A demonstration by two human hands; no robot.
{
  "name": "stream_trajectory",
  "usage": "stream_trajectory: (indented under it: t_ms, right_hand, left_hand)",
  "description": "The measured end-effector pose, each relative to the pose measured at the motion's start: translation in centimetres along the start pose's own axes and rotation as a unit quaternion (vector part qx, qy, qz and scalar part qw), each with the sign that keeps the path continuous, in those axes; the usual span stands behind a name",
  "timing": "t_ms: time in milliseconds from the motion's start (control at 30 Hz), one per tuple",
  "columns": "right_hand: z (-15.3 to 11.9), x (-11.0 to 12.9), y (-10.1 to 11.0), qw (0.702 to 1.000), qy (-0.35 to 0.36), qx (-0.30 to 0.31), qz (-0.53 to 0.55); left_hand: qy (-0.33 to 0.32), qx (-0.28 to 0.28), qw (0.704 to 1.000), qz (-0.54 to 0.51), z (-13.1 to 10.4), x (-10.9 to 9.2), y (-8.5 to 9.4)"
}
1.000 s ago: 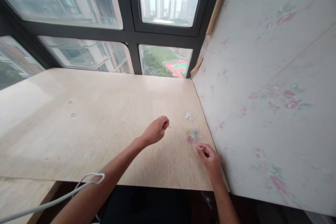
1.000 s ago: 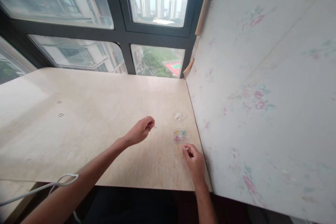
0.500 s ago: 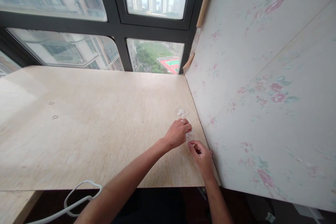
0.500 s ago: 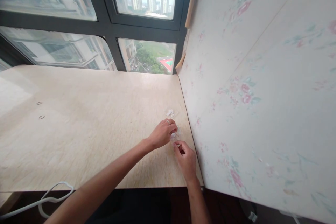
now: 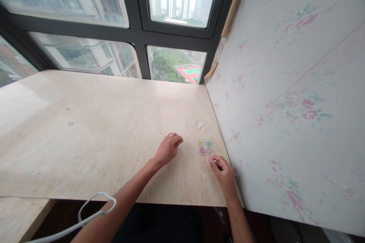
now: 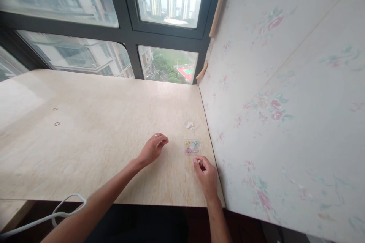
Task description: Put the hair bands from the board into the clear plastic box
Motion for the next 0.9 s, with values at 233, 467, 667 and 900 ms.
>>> stream_trajectory:
  t_ms: [233, 467, 667, 900]
  right_hand:
    - [-0.1, -0.2, -0.2, 0.999, 0.016, 0.023, -0.040]
    - [-0.7, 1.9, -3.6, 0.994, -0.016, 0.094, 0.059]
    - [-1.7, 10.8, -12.3, 0.962, 0.044, 0.261, 0.072]
    - [-1.1, 24.4, -28.2, 0.894, 0.161, 0.418, -0.002]
  left_hand:
    - [0.085, -0.026, 0.993, 0.078, -7.3, 5.5, 9.0]
    - [0.134, -0.083, 0.979, 0.127, -13.5, 6.4, 15.4]
    - [0.171, -0.120, 0.970, 0.122, -18.1, 7.2, 18.8]
    - [0.221, -0.206, 0.953, -0.031, -20.3, 8.4, 19.7]
Point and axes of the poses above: each hand's wrist, its own z-axis towards the middle knuckle, its own y-axis out of the back of the hand, x = y × z, the point moved 4 cm from there along z, towards the middle knuckle, and after that the axes turned 14 degrees about -y, right-handed, at the moved point
